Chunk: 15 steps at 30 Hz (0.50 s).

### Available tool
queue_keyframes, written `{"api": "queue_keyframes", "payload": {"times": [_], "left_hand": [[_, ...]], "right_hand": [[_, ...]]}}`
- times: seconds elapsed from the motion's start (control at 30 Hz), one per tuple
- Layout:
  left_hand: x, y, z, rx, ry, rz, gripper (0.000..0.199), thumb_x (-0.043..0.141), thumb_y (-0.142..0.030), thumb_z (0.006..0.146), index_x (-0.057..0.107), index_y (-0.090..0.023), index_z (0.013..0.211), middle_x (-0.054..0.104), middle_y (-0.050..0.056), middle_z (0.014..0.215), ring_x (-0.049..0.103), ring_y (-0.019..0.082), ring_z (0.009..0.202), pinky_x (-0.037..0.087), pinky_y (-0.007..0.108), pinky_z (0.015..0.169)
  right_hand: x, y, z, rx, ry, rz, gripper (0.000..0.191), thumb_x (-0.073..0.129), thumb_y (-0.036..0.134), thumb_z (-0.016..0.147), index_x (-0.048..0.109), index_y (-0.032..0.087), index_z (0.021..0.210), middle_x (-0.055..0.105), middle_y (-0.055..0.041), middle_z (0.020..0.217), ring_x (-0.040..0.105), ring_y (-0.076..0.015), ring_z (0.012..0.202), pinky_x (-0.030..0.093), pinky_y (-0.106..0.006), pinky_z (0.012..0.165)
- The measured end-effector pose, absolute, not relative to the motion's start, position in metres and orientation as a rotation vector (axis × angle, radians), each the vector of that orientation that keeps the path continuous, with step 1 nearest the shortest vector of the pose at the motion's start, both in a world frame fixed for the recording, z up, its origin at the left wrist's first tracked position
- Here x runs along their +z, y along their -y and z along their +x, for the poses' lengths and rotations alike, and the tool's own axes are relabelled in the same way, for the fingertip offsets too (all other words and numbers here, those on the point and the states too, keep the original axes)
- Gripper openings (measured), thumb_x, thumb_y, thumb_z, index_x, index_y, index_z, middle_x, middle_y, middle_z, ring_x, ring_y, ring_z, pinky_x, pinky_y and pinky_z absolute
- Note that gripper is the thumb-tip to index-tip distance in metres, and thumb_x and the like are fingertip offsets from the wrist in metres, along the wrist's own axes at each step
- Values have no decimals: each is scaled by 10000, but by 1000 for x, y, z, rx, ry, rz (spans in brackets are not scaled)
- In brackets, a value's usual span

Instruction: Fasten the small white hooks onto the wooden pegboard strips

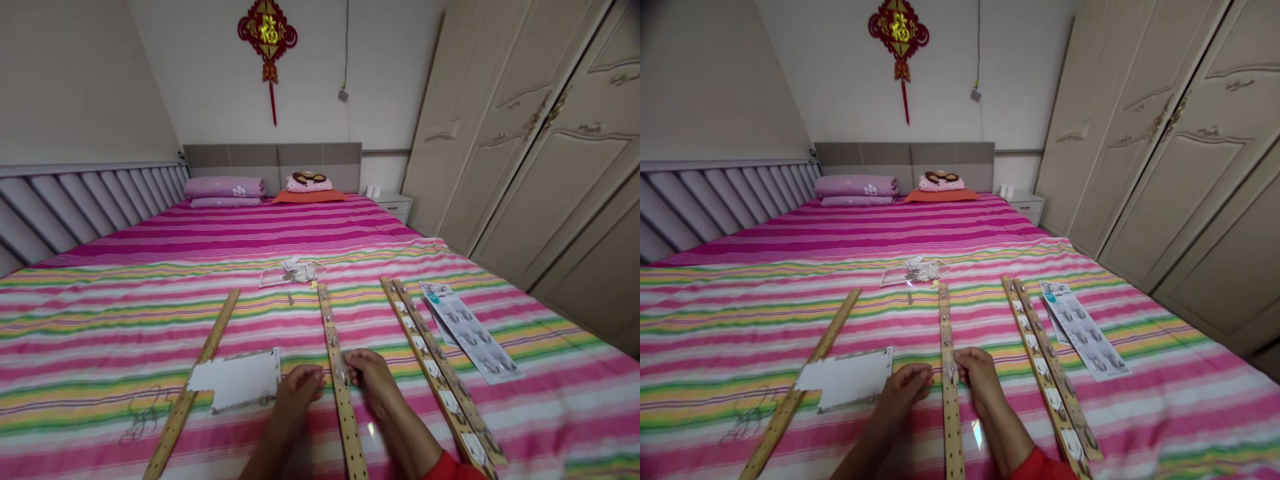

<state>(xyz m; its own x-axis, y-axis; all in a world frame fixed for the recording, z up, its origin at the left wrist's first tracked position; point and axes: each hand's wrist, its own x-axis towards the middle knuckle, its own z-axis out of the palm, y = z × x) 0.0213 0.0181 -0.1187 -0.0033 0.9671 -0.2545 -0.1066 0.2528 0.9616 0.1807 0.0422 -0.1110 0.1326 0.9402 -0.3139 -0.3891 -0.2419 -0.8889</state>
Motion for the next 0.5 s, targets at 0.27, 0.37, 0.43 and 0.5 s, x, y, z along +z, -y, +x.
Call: {"api": "queue_keyframes", "payload": {"times": [0.27,0.37,0.43,0.5], "left_hand": [[-116,-23,41,1131,-1236,1001,314,691,-379,601,669,-147,811,723,68,791,653,206,754,496,294,660],[-114,-22,46,1134,-1179,1007,298,679,-360,610,666,-142,813,726,77,803,658,221,787,494,310,698],[-114,-20,48,1134,-1161,1001,301,674,-355,614,662,-137,821,726,85,807,659,231,807,492,320,719],[-113,-19,49,1138,-1158,987,302,677,-351,610,657,-136,822,727,88,806,660,234,805,492,326,726]], "right_hand": [[-111,-45,174,1373,609,-1231,145,665,211,511,550,145,452,484,52,345,390,-50,328,298,-173,353],[-112,-46,174,1363,612,-1241,151,659,212,512,540,149,444,490,51,346,397,-51,322,304,-174,349],[-114,-47,175,1361,618,-1245,160,660,213,510,532,151,436,491,50,343,394,-50,318,300,-174,345],[-115,-47,175,1360,627,-1247,166,665,217,506,531,151,435,492,48,342,396,-52,317,298,-174,341]]}}
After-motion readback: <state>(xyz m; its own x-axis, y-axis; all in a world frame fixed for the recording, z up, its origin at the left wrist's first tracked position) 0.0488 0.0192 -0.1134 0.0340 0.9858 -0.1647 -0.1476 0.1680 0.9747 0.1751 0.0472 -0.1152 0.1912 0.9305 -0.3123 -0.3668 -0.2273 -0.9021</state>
